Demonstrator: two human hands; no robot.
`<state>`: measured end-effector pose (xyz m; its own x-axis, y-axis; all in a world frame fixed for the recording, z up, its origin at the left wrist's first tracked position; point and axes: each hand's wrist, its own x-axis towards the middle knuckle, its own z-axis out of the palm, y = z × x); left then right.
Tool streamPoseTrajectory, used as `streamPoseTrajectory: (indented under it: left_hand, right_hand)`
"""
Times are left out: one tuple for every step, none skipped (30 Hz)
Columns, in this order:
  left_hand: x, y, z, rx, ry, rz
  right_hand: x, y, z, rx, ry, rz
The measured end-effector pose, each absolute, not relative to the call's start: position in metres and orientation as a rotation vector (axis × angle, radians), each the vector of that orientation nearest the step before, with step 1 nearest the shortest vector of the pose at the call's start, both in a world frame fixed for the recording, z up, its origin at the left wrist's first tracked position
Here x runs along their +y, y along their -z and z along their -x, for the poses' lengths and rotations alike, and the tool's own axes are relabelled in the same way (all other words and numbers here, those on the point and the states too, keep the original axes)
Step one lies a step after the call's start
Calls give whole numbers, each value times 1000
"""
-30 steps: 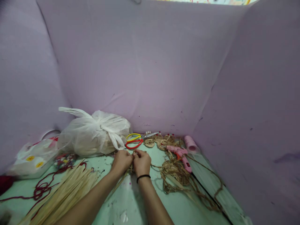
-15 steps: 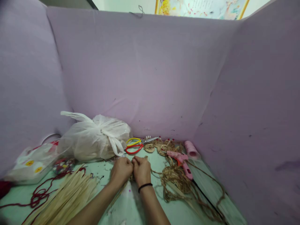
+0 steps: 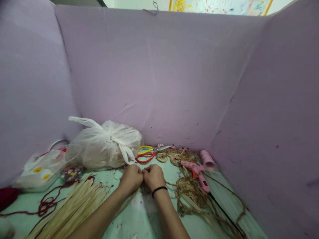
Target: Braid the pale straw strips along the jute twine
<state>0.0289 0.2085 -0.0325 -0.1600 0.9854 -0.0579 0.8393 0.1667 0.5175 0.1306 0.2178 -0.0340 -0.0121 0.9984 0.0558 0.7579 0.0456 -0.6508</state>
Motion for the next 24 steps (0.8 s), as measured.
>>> streamPoseTrajectory:
  left_hand:
    - [209,33,-28,2051,-532,-1754]
    - [209,34,-27,2027,-544,-1773]
    - [209,34,-26,2001,-554,-1784]
    - [209,35,-25,1980,-559,-1792]
    - [209,35,-25,1969,-560,-1799]
    - [208,35,-25,1972,-556,-1804]
    - [207,34,-25,1984,-550,-1809]
    - [205,33,-26,2002,-541,-1816]
    - [204,32,-27,2021,-531,-1826]
    - [202,30,-28,2042,-515,-1831]
    - [201,28,-30,2065,-496,-1832]
    - [200,26,-32,2090,-478,-1830]
    - [200,24,-33,2115,-462,-1823]
    - [201,23,-33,2134,-450,-1810]
    - [202,23,-34,2143,-448,-1794]
    - [203,23,-33,2137,-452,-1776]
    - [205,25,-32,2114,-464,-1760]
    - [207,28,-30,2083,-479,-1745]
    - [209,31,-28,2050,-498,-1737]
    - [211,34,-26,2020,-520,-1738]
    - [213,37,-24,1997,-541,-1738]
    - [214,39,-22,1974,-562,-1740]
    - [215,40,-21,1946,-578,-1738]
    - [215,41,-20,1914,-582,-1726]
  right_hand:
    - [216,34,-133,-1857,-615,1749]
    - [214,34,-135,-1893,-599,1729]
    - [212,35,-137,-1924,-577,1711]
    - [211,36,-139,-1948,-554,1700]
    - [209,37,-140,-1961,-535,1697]
    - [208,38,-141,-1968,-527,1698]
    - [207,39,-141,-1971,-531,1697]
    - [206,40,-141,-1972,-540,1692]
    - [206,40,-141,-1972,-551,1685]
    - [206,40,-142,-1972,-560,1676]
    - [207,40,-142,-1974,-566,1667]
    - [207,40,-142,-1979,-567,1658]
    - [207,40,-142,-1985,-567,1646]
    - [207,39,-143,-1994,-569,1634]
    - [207,38,-143,-2003,-575,1623]
    - [206,37,-143,-2007,-577,1617]
    - [205,36,-143,-2002,-571,1625]
    - [204,35,-143,-1993,-553,1646]
    - [203,34,-143,-1982,-528,1681]
    - [201,32,-143,-1974,-498,1721]
    - [199,31,-143,-1974,-468,1763]
    - [196,29,-143,-1981,-443,1804]
    - [194,27,-143,-1992,-422,1842]
    - [192,25,-143,-2004,-403,1878]
